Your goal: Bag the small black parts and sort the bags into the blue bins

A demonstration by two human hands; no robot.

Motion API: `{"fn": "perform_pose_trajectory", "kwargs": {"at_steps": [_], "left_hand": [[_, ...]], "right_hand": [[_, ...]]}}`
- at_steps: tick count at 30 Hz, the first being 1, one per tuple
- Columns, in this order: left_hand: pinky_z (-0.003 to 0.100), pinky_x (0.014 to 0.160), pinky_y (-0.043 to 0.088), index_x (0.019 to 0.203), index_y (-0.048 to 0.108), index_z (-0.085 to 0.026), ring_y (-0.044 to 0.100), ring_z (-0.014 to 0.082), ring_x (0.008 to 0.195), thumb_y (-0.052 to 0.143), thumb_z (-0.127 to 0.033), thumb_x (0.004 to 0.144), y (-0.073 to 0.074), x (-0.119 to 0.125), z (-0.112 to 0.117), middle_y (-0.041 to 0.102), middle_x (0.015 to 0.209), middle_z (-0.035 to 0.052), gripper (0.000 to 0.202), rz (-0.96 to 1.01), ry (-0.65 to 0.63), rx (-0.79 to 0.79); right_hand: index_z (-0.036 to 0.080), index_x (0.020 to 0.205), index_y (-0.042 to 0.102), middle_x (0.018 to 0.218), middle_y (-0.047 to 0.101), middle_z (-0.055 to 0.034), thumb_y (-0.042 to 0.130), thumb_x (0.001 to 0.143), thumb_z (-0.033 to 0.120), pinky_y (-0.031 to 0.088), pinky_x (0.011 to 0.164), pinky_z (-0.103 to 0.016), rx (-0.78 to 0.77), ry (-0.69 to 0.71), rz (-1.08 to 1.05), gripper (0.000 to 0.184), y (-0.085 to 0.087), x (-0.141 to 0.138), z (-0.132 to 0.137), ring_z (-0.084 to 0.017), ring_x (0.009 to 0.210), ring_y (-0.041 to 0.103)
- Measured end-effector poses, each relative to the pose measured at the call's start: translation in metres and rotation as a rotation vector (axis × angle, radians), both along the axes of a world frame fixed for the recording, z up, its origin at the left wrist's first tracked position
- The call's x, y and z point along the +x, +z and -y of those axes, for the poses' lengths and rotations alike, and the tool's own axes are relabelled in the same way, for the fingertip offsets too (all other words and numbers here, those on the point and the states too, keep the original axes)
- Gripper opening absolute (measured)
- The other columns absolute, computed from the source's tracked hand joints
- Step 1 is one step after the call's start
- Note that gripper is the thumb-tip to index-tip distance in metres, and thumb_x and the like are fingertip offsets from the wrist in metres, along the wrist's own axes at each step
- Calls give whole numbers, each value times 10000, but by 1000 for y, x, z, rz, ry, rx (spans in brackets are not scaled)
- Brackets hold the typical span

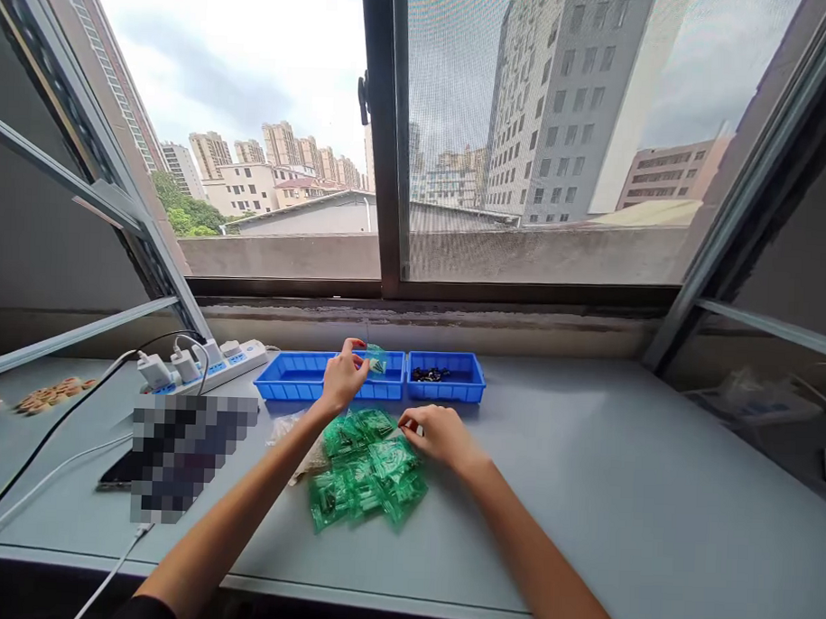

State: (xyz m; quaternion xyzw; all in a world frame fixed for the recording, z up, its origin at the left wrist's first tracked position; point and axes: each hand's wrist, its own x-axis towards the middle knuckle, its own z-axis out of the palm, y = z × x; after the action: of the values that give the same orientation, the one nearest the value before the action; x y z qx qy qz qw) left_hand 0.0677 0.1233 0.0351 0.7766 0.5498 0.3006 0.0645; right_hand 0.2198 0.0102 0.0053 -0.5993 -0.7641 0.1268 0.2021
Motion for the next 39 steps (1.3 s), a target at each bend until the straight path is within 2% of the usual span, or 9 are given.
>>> {"fn": "perform_pose_trajectory", "kwargs": {"at_steps": [6, 10, 14, 17, 19, 24, 28, 34, 39], "left_hand": [[354, 790, 415, 815, 644, -183, 649, 239, 826, 484, -164, 823, -11, 15, 1, 696, 736, 63, 161, -169, -104, -49], [403, 847, 410, 663, 663, -162, 599, 274, 969, 460, -257, 865, -16, 8, 0, 688, 875, 117, 301, -208, -166, -37], [343, 896, 406, 822, 686, -205, 549, 217, 1064, 548, -259, 827, -5, -8, 1, 615, 1127, 66, 148, -209, -321, 10], [313, 855, 413, 857, 667, -205, 588, 175, 919, 524, -282, 855, 2, -21, 11, 625, 995, 39, 162, -246, -516, 92], [314, 821, 414, 819, 662, -203, 598, 165, 825, 520, -320, 866, 0, -27, 20, 629, 909, 20, 191, -320, -582, 73], [334, 824, 413, 976, 640, -172, 578, 235, 950, 604, -409, 814, -21, -33, 35, 636, 955, 64, 290, -499, -603, -17], [359, 856, 402, 1117, 565, -168, 559, 252, 1000, 606, -404, 816, -28, -34, 36, 635, 1033, 83, 384, -508, -568, -29], [356, 895, 389, 1176, 506, -195, 561, 232, 1055, 636, -176, 795, -26, -26, 40, 628, 1111, 75, 403, -385, -638, 15], [295, 770, 439, 1100, 536, -194, 617, 175, 860, 561, -67, 791, -26, -25, 42, 651, 991, 45, 335, -159, -689, -30]], "right_hand": [[227, 899, 703, 840, 731, -12, 495, 830, 210, 391, 609, -248, 0, 2, 1, 220, 0, 1, -2, -164, 690, 649], [230, 903, 700, 848, 725, -9, 488, 829, 217, 390, 614, -245, -5, 1, 11, 225, -2, 1, -3, -159, 691, 644], [226, 913, 695, 837, 716, -11, 478, 829, 244, 392, 617, -249, -30, -11, 18, 233, -6, 3, -3, -160, 697, 635], [226, 906, 694, 827, 706, -15, 466, 832, 260, 396, 623, -250, -20, -9, 17, 242, -10, 3, -4, -159, 706, 631], [229, 890, 693, 838, 701, -18, 468, 825, 254, 393, 620, -249, -6, -3, 33, 236, -13, 3, -4, -162, 731, 631], [233, 889, 685, 796, 687, -8, 483, 810, 257, 384, 592, -244, -27, -22, 24, 218, -19, 3, -5, -151, 680, 610], [234, 895, 682, 759, 684, -6, 473, 823, 281, 389, 582, -243, -20, -12, -1, 226, -19, 4, -4, -148, 657, 605], [228, 923, 660, 776, 701, -5, 490, 825, 274, 400, 565, -240, 68, -23, -27, 201, -21, 7, -5, -144, 617, 611], [231, 874, 602, 806, 696, 17, 610, 764, 331, 407, 516, -223, 188, -52, -76, 149, -23, 10, -6, -117, 533, 596]]}}
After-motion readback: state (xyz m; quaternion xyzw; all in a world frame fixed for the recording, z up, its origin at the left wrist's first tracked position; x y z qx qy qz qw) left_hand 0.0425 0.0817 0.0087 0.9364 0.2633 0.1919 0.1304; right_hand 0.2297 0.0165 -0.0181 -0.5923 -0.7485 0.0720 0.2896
